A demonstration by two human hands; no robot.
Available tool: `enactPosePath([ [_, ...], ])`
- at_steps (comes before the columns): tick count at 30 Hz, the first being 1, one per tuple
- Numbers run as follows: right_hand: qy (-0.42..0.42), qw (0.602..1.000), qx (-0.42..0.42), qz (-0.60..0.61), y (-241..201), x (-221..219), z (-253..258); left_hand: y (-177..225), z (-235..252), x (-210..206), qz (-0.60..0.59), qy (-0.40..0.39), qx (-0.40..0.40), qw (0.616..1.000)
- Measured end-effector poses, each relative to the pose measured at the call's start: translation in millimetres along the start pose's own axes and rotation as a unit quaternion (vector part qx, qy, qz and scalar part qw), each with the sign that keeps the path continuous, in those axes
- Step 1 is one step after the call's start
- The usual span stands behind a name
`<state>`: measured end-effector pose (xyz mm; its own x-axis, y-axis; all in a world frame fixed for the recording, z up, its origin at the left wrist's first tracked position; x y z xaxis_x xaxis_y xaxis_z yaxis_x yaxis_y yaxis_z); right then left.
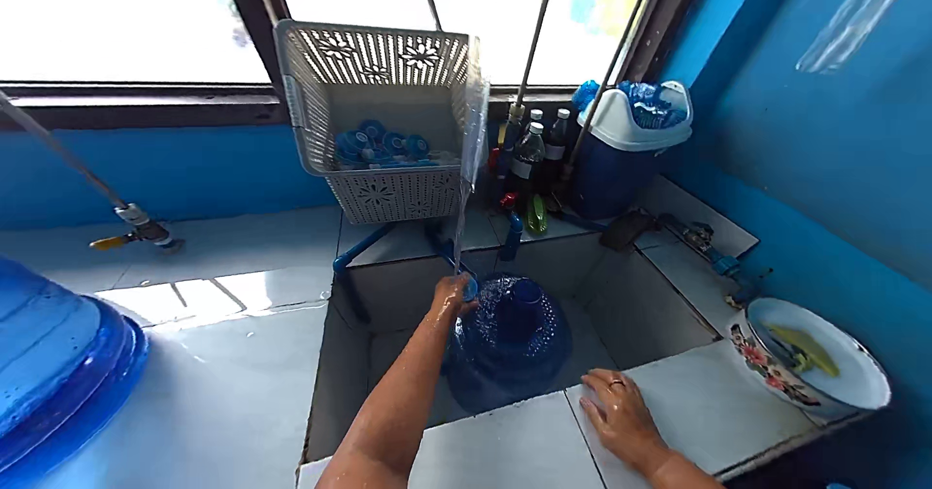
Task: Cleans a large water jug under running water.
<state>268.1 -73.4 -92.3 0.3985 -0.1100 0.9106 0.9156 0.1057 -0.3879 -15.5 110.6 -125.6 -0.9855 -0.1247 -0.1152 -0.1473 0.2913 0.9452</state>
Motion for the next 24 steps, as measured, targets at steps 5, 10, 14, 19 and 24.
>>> enactPosePath([
  [5,0.041,0.983,0.141,0.113,-101.0,90.1,124.5,11.0,4.2,4.3,0.042,0.019,-0.019,0.999],
  [10,0.159,0.944,0.268,0.113,-225.7,176.2,238.6,-5.8,-8.4,47.0,0.056,0.149,-0.042,0.986],
  [14,0.064,0.959,0.269,0.067,-303.2,142.0,353.2,-39.8,-24.0,84.2,-0.132,0.259,-0.013,0.957],
  [19,-0.125,0.961,0.148,-0.195,-337.3,58.5,426.8,-28.9,-23.8,83.3,-0.167,0.222,-0.033,0.960],
  [24,-0.120,0.972,0.090,-0.182,-305.5,26.1,459.4,-30.6,-27.9,69.4,-0.217,0.192,0.005,0.957],
])
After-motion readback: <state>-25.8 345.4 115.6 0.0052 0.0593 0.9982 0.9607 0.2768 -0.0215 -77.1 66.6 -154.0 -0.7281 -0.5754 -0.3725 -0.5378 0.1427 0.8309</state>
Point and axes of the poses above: each hand's wrist, its own z-axis towards the middle knuckle, its own x-axis out of the back of the hand, y = z × x, the point moved 10 cm from there along z, towards the middle knuckle, and after that the axes turned 8 degrees about -x, right-handed, at the moved point
